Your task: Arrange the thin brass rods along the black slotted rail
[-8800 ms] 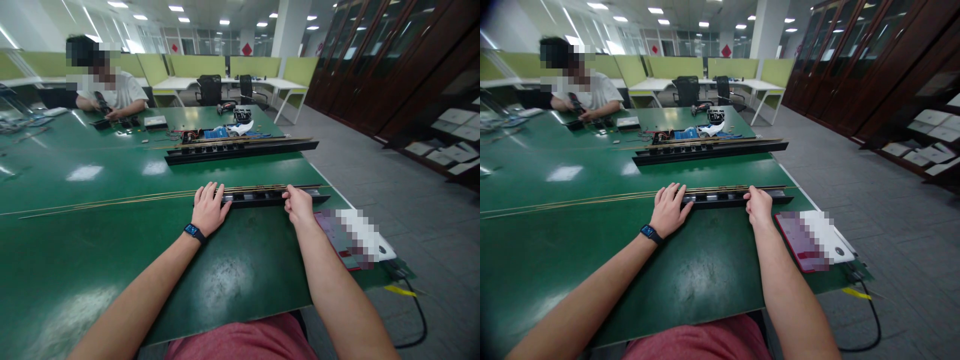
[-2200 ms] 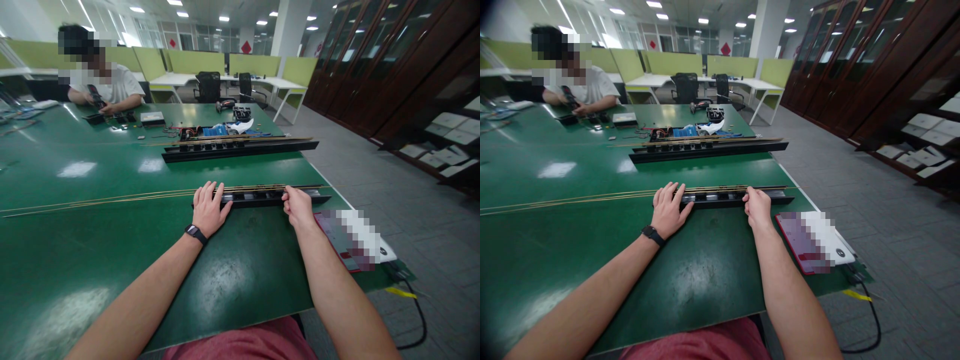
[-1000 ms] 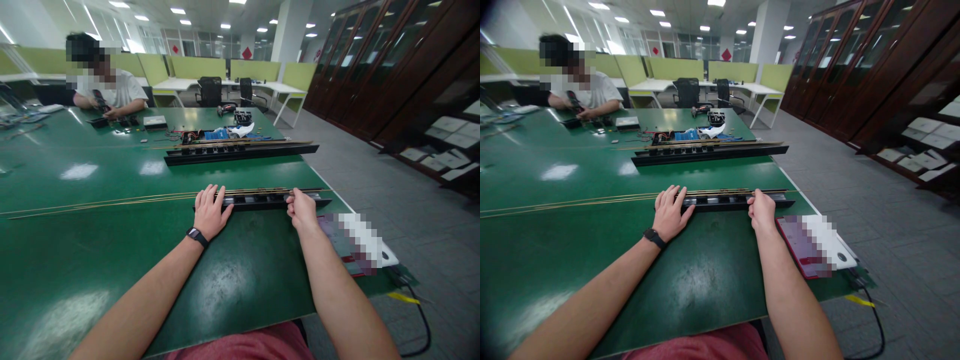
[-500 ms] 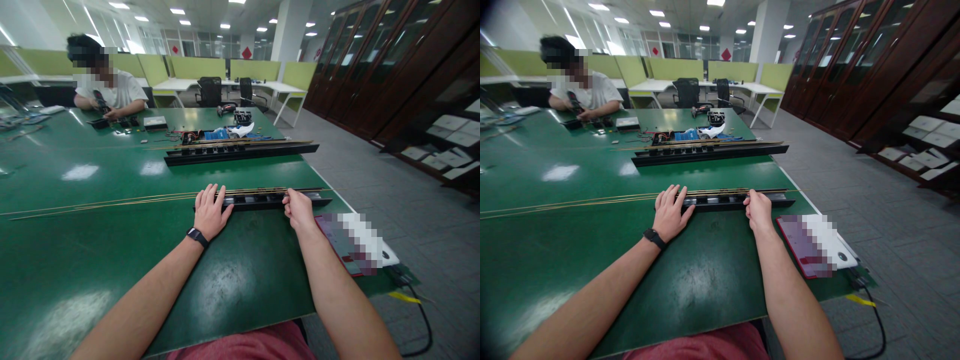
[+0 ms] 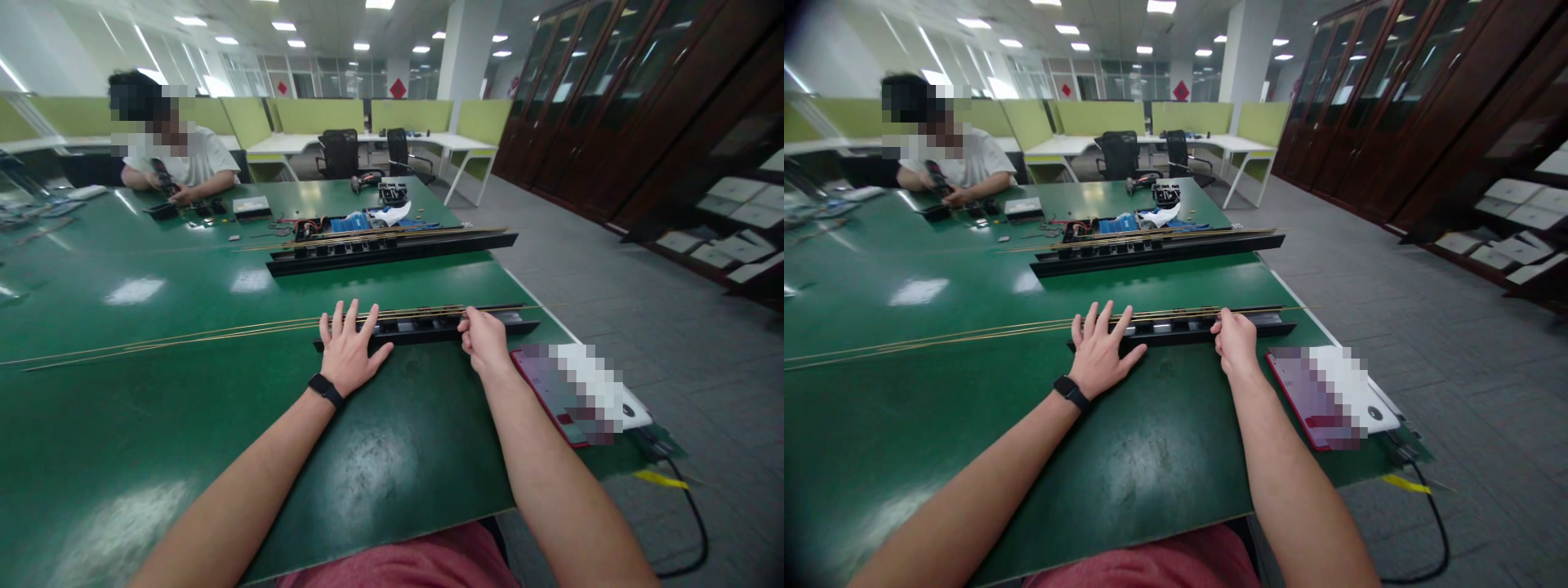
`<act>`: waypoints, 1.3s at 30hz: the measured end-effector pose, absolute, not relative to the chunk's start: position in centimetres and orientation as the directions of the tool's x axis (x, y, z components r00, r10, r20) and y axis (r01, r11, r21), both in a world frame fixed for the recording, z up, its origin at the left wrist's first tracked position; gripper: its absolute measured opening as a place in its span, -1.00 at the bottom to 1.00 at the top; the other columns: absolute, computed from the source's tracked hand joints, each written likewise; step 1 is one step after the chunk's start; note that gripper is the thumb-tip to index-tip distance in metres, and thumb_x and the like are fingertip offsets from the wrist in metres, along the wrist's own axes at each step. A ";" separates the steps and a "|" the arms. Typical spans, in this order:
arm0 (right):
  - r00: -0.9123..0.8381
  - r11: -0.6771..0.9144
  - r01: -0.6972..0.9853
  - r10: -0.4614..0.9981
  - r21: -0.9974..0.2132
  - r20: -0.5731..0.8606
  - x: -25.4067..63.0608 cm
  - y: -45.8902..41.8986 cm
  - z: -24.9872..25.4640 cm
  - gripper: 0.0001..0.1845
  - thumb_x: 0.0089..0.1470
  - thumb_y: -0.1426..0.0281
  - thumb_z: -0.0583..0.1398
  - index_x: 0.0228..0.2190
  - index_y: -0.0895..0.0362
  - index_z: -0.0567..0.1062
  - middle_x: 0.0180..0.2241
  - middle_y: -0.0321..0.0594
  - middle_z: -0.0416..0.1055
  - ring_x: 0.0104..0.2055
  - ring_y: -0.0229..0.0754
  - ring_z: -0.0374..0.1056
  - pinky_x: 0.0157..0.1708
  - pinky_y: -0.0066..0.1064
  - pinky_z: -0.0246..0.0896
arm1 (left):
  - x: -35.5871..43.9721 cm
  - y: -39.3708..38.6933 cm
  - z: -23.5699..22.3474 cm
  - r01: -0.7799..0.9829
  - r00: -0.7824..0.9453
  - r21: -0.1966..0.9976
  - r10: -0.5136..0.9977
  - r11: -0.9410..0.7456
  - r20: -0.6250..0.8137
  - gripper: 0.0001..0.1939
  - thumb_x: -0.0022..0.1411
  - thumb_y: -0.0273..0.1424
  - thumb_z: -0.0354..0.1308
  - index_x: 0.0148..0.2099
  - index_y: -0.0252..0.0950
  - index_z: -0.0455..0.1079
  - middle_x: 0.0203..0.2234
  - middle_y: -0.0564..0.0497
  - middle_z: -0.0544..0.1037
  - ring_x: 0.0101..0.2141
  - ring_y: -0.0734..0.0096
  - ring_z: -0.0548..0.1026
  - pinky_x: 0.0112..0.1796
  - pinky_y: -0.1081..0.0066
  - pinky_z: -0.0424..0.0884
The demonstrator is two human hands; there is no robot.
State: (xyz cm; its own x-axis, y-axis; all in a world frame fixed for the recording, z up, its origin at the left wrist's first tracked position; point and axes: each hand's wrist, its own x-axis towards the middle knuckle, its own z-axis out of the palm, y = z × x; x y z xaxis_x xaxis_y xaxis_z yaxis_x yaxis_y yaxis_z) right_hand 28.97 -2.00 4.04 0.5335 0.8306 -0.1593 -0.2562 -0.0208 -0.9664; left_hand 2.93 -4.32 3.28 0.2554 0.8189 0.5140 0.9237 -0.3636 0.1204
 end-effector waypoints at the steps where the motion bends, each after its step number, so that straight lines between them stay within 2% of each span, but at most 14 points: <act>1: 0.535 -0.021 -0.257 0.829 -0.966 -0.161 28.9 -2.0 4.1 -0.80 0.14 0.32 0.26 -0.44 0.12 0.38 -0.66 -0.36 0.34 -0.82 -0.43 0.00 -0.87 -0.62 -0.26 | 3.0 -4.3 3.3 0.927 0.250 0.119 0.821 -0.356 0.513 -0.23 0.30 0.05 0.14 0.45 -0.10 0.15 0.40 -0.26 0.17 0.40 -0.30 0.02 0.31 -0.31 -0.15; 11: 0.535 -0.023 -0.263 0.829 -0.965 -0.165 29.0 -2.0 4.2 -0.82 0.13 0.33 0.26 -0.44 0.12 0.39 -0.66 -0.35 0.35 -0.82 -0.42 0.00 -0.87 -0.62 -0.27 | 4.8 -3.7 3.5 0.954 0.169 0.124 0.830 -0.273 0.531 -0.23 0.26 0.12 0.15 0.39 -0.13 0.25 0.35 -0.30 0.24 0.34 -0.47 0.07 0.23 -0.47 -0.11; 18: 0.536 -0.028 -0.272 0.825 -0.962 -0.176 29.1 -2.0 4.2 -0.81 0.11 0.33 0.28 -0.44 0.12 0.38 -0.65 -0.35 0.36 -0.82 -0.43 0.01 -0.86 -0.62 -0.27 | 4.7 -3.5 2.7 0.948 0.167 0.129 0.800 -0.291 0.576 -0.28 0.29 0.08 0.14 0.38 -0.10 0.26 0.30 -0.26 0.32 0.32 -0.39 0.12 0.26 -0.42 -0.14; 34: 0.530 -0.032 -0.262 0.830 -0.965 -0.172 28.8 -2.0 4.0 -0.81 0.12 0.33 0.27 -0.43 0.12 0.37 -0.65 -0.36 0.35 -0.82 -0.43 0.01 -0.87 -0.61 -0.28 | 4.1 -3.3 2.1 0.939 0.175 0.151 0.805 -0.310 0.567 -0.32 0.32 0.05 0.12 0.38 -0.07 0.27 0.28 -0.23 0.35 0.31 -0.28 0.16 0.29 -0.35 -0.15; 39: 0.534 -0.028 -0.260 0.829 -0.965 -0.168 28.9 -1.9 3.9 -0.82 0.12 0.34 0.26 -0.44 0.12 0.38 -0.65 -0.36 0.35 -0.82 -0.43 0.00 -0.87 -0.61 -0.27 | 4.0 -3.3 2.2 0.941 0.180 0.139 0.805 -0.309 0.566 -0.33 0.34 0.05 0.10 0.39 -0.08 0.27 0.31 -0.25 0.31 0.34 -0.27 0.13 0.29 -0.33 -0.14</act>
State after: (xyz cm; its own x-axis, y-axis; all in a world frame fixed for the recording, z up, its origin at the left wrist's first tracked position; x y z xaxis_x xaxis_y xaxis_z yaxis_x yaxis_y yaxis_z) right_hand 28.86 -1.94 3.95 0.5339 0.8287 -0.1682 -0.2605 -0.0281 -0.9651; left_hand 4.01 -3.33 2.17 0.1804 0.8046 0.5658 0.9409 -0.3088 0.1392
